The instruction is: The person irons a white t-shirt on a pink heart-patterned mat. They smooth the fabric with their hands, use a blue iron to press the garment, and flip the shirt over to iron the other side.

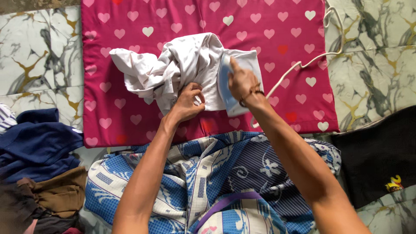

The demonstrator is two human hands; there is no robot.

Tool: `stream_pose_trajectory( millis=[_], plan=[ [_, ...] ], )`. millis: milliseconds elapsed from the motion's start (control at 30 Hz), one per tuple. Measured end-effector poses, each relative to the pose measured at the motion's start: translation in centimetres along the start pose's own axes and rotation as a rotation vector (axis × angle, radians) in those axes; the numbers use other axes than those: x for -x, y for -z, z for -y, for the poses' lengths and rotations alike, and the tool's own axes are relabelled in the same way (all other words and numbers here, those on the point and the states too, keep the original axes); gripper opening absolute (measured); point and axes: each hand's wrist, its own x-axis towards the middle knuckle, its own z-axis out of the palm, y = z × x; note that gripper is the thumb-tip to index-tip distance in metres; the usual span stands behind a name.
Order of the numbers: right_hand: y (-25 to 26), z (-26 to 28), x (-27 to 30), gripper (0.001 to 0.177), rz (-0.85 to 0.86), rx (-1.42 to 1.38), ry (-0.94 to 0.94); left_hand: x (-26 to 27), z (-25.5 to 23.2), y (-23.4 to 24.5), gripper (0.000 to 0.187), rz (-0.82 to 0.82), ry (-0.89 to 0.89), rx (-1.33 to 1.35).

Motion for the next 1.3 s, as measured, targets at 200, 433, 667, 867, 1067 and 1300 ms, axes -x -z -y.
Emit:
stream_pose_trajectory(
  millis=[200,433,667,867,1067,1300],
  plan=[
    [-1.5,-0.3,-2.1,0.051,-0.005,-0.025,0.015,0.0,0.5,-0.2,0.014,-0.055,-0.059,0.017],
    [-1.1,2.9,6.2,0.057,0.144,0.046,0.006,-0.3,1.8,-0.6,0.011,-0.082,-0.089,0.146],
    [-0.2,3.6,1.1,0.055,0.047,0.027,-0.074,-0.1,1.5,-0.6,0.008,-0.062,0.014,0.192],
    [-1.7,3.3,3.4,0.055,0.144,0.025,-0.006,-0.2,1.4,-0.9,0.009,-0.085,-0.013,0.23],
    [-0.1,4.7,6.8,0.057,0.145,0.098,0.013,-0.2,1.8,-1.3,0.013,-0.128,-0.066,0.24],
    [-0.9,3.2,0.8,0.055,0.058,0.041,-0.011,-0.4,3.0,-1.5,0.011,-0.126,-0.048,0.286]
  ],
)
